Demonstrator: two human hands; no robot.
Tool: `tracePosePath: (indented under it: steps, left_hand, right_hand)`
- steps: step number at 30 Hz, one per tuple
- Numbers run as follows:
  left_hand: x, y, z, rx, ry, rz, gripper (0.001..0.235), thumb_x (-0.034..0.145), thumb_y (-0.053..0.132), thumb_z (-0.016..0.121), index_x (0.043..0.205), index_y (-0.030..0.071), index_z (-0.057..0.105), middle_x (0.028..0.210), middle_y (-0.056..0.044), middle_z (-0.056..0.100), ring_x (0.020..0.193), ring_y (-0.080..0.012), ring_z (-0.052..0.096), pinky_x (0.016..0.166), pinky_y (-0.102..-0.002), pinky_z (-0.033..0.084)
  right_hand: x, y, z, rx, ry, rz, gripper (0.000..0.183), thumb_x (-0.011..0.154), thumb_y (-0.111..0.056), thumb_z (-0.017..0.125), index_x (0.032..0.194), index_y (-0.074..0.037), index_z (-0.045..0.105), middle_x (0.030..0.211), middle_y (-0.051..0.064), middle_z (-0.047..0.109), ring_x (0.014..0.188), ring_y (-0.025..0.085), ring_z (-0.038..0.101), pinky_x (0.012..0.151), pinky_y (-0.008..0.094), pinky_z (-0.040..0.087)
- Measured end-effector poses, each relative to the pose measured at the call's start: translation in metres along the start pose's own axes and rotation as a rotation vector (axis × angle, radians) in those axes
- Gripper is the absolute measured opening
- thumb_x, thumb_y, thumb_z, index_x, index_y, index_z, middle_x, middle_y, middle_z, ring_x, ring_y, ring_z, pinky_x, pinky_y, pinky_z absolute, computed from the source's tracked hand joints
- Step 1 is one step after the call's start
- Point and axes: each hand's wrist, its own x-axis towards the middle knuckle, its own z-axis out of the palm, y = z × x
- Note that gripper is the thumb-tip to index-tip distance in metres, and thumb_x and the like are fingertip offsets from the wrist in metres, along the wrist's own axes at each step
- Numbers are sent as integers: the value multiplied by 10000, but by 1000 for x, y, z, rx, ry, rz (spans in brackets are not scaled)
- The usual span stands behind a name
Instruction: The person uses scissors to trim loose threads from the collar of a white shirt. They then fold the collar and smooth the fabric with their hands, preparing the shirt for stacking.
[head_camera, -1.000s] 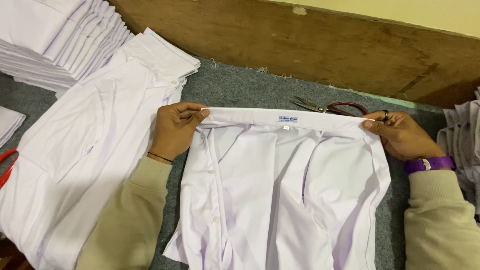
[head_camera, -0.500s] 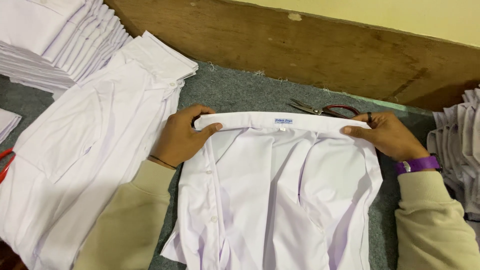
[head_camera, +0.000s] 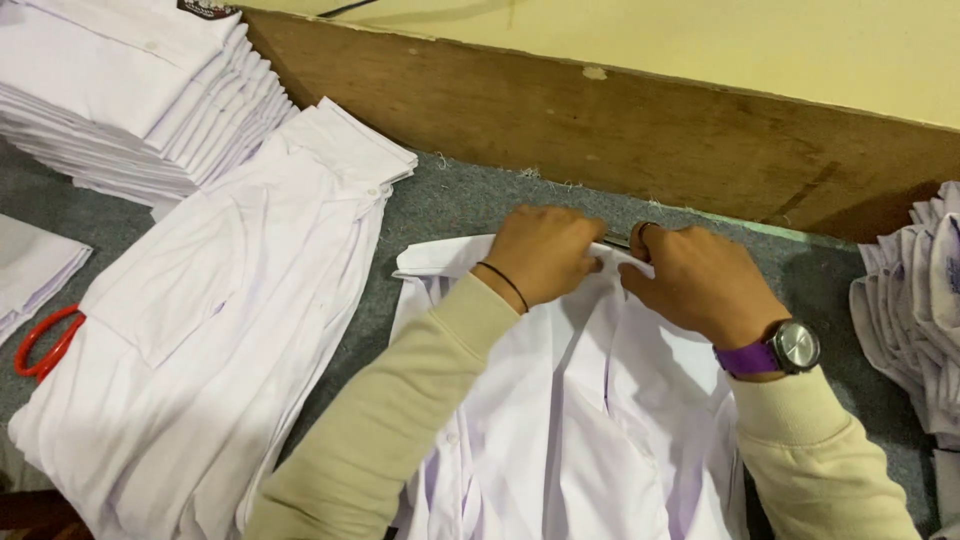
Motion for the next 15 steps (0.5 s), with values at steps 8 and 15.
tracePosePath:
  steps: [8,15]
  left_hand:
    - [-4,7,13,-11,124,27,103,928,267,632,939,182,687,825,-40,747,799,-346,737,642,-517,541]
    - [-2,1,29,99,313,1,146,999,331,586,920,221,639,746,38,720,625,-294,695,518,-472,495]
  right_hand:
    - [0,11,10,125,-112,8,420,908,-412,619,1245,-165,572,1084,175,729,1045,403,700,841,525,556]
    - [-19,12,-17,66,-233,140,552,961,-476,530,1500,-394,448,1248,74,734,1145,362,690,925,479,534]
